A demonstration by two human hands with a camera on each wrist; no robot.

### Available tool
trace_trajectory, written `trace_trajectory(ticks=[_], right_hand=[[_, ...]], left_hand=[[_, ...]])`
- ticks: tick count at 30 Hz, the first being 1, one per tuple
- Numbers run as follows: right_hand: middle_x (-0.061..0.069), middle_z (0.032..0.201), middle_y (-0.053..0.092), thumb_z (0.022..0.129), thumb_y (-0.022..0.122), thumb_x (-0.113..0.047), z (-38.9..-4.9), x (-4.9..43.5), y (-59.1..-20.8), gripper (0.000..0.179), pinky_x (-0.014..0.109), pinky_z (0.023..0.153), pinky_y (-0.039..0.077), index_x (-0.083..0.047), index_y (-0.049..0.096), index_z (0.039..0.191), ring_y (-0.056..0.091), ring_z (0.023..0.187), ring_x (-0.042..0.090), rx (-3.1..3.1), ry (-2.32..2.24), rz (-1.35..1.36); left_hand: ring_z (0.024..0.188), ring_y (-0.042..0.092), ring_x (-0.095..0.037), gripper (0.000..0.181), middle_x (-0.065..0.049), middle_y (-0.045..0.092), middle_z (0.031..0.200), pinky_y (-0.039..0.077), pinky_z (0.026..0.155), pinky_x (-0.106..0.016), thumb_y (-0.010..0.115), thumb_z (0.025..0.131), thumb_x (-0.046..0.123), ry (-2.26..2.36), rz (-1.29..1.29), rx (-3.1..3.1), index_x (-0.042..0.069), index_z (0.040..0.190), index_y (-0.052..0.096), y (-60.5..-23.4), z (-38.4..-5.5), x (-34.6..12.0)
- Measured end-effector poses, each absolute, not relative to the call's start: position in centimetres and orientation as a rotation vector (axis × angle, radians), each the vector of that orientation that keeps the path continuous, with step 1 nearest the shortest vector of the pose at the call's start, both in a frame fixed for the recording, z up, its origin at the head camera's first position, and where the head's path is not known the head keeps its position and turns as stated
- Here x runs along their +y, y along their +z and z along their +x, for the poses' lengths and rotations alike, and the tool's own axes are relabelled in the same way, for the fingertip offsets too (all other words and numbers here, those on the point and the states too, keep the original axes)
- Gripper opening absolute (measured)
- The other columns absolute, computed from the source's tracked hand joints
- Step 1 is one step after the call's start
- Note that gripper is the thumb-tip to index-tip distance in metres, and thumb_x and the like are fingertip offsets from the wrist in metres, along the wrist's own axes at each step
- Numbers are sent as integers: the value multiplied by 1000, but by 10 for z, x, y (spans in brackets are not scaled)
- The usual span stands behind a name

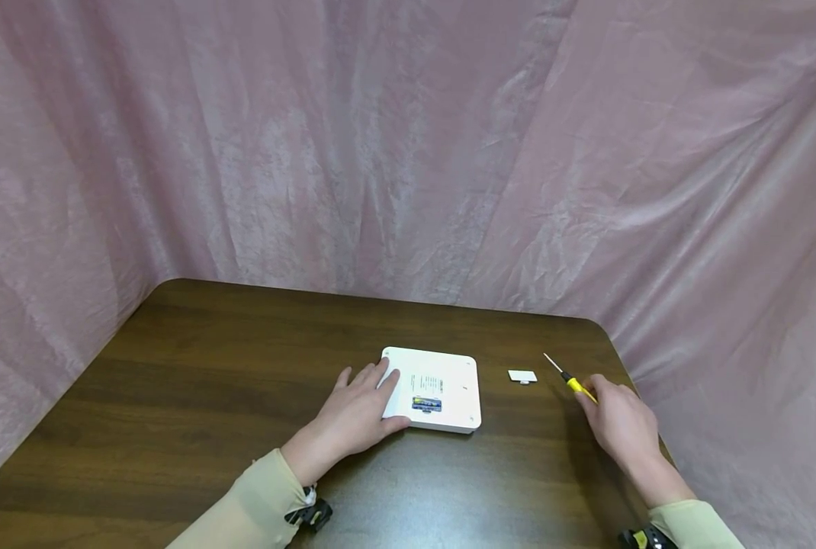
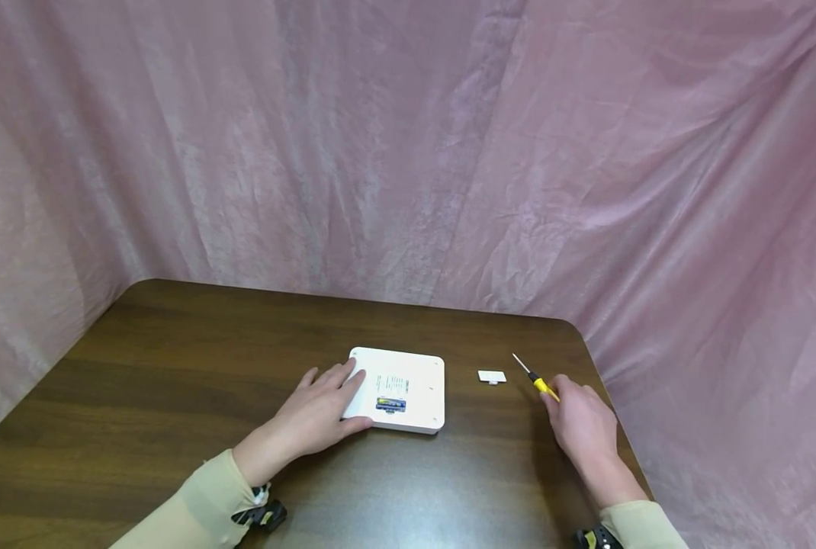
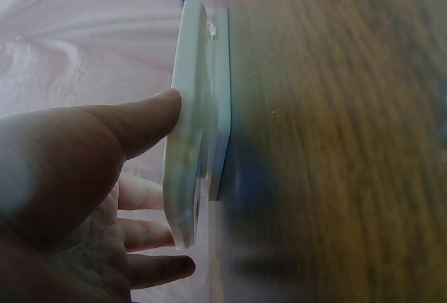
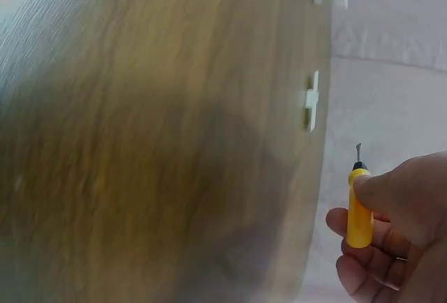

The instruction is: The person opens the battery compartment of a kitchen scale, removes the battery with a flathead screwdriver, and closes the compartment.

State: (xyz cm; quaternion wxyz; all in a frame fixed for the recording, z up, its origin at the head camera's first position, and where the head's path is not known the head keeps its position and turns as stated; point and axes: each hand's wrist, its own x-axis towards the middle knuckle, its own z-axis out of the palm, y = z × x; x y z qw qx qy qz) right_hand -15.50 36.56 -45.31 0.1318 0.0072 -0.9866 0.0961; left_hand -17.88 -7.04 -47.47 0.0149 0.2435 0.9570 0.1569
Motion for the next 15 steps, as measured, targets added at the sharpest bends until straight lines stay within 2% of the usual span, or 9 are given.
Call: trace_trajectory(ticks=[7,15], right_hand=[[12,101,79,96,87,-16,-154,342,-442,20,58,62,54,-6,80,112,67,87,38,-2740,304,153],[5,97,77,91,91,-12,-156,319,-431,22,50,61,53,-9,83,111,65,88,32,-2646,274,303]], left_hand=[[156,44,-44,85,-23,39,173,30,125,-73,74,103,60,476,762,2985,4,163,53,-475,-178,-72],[156,44,-44,85,-24,40,173,30,124,-73,74,103,60,472,768,2992,4,163,54,-475,-178,-73]])
